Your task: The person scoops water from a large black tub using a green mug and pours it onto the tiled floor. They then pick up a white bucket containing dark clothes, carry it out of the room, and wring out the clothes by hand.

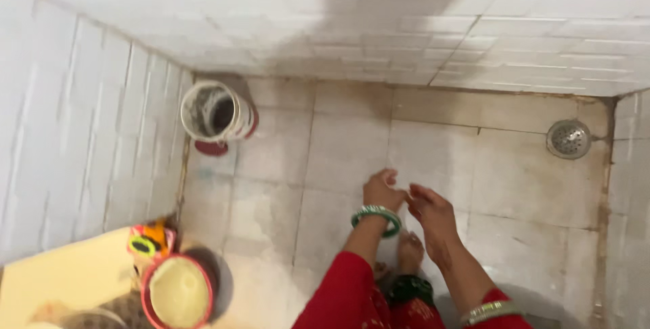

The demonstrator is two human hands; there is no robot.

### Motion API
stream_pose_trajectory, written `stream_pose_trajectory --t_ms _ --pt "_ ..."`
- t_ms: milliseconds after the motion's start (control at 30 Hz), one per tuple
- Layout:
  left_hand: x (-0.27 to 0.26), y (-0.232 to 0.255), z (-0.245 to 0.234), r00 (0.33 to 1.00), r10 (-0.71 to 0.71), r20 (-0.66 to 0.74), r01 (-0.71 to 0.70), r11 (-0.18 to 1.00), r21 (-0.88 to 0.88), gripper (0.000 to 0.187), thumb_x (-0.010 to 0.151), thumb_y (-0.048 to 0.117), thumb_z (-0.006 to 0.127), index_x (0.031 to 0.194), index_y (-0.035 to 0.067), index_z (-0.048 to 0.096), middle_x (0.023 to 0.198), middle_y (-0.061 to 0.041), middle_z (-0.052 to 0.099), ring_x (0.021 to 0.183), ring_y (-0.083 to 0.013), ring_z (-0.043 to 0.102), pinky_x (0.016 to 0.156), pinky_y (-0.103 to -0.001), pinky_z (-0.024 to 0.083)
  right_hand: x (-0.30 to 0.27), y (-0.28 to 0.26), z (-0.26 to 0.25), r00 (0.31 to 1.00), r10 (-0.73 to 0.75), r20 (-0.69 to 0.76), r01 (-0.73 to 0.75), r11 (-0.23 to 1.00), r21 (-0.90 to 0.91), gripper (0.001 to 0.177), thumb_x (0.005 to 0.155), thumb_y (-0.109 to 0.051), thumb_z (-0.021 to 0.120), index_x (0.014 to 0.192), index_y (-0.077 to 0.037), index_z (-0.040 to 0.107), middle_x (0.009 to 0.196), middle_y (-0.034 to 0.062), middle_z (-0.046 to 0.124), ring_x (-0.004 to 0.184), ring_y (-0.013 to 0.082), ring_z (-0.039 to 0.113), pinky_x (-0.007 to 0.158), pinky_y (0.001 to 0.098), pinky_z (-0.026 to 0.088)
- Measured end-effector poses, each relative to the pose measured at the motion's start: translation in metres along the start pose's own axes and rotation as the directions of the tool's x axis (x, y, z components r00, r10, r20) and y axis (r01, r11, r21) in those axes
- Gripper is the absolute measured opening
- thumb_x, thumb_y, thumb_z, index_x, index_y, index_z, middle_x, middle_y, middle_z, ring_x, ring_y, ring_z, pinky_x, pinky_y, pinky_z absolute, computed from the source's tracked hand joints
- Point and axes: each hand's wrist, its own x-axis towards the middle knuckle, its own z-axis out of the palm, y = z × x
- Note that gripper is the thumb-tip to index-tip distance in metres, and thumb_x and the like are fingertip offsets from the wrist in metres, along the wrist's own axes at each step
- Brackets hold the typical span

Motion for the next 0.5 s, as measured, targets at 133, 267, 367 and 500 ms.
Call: stream_pose_trajectory --t_ms 133,267,367,500 --pt "0.006 -0.006 -0.022 0.993 -0.118 -0.029 0.114 0.987 -0.109 0.066 0.064 0.016 0.09 0.126 0.006 0.068 0.118 -0.017 0.072 0.108 -0.0268 0.072 0.091 -0.036 0.059 0.016 -0.006 0.016 0.997 0.035 0.074 -0.025 0.991 -0.13 0.036 0.096 -0.005 0.057 0.13 0.001 0.066 0.124 0.0091 0.066 0.109 0.0163 0.064 0.099 0.0297 0.052" --pt "0.004 0.004 -0.051 0.985 -0.143 -0.099 0.122 0.974 -0.19 0.063 0.065 0.015 0.088 0.124 0.006 0.069 0.118 -0.016 0.074 0.107 -0.0267 0.073 0.09 -0.036 0.059 0.043 -0.003 0.042 0.993 0.018 0.121 0.006 0.981 -0.192 0.034 0.096 -0.005 0.057 0.127 0.002 0.068 0.118 0.0091 0.07 0.102 0.0182 0.066 0.092 0.031 0.053" --pt "0.007 0.014 -0.087 0.965 -0.238 -0.105 0.203 0.941 -0.271 0.06 0.07 0.013 0.084 0.127 0.008 0.068 0.12 -0.014 0.073 0.106 -0.0256 0.074 0.089 -0.035 0.059 0.056 -0.008 0.087 0.982 0.026 0.185 0.021 0.968 -0.249 0.033 0.096 -0.004 0.055 0.125 0.003 0.07 0.115 0.011 0.071 0.1 0.0197 0.066 0.09 0.0314 0.055" --pt "0.004 0.005 -0.145 0.924 -0.323 -0.205 0.213 0.879 -0.426 0.058 0.072 0.007 0.079 0.129 0.009 0.068 0.119 -0.012 0.075 0.105 -0.0235 0.075 0.089 -0.034 0.06 0.047 -0.016 0.157 0.959 0.085 0.269 0.013 0.94 -0.341 0.034 0.096 -0.002 0.05 0.124 0.001 0.068 0.116 0.0098 0.072 0.104 0.019 0.069 0.094 0.0297 0.056"
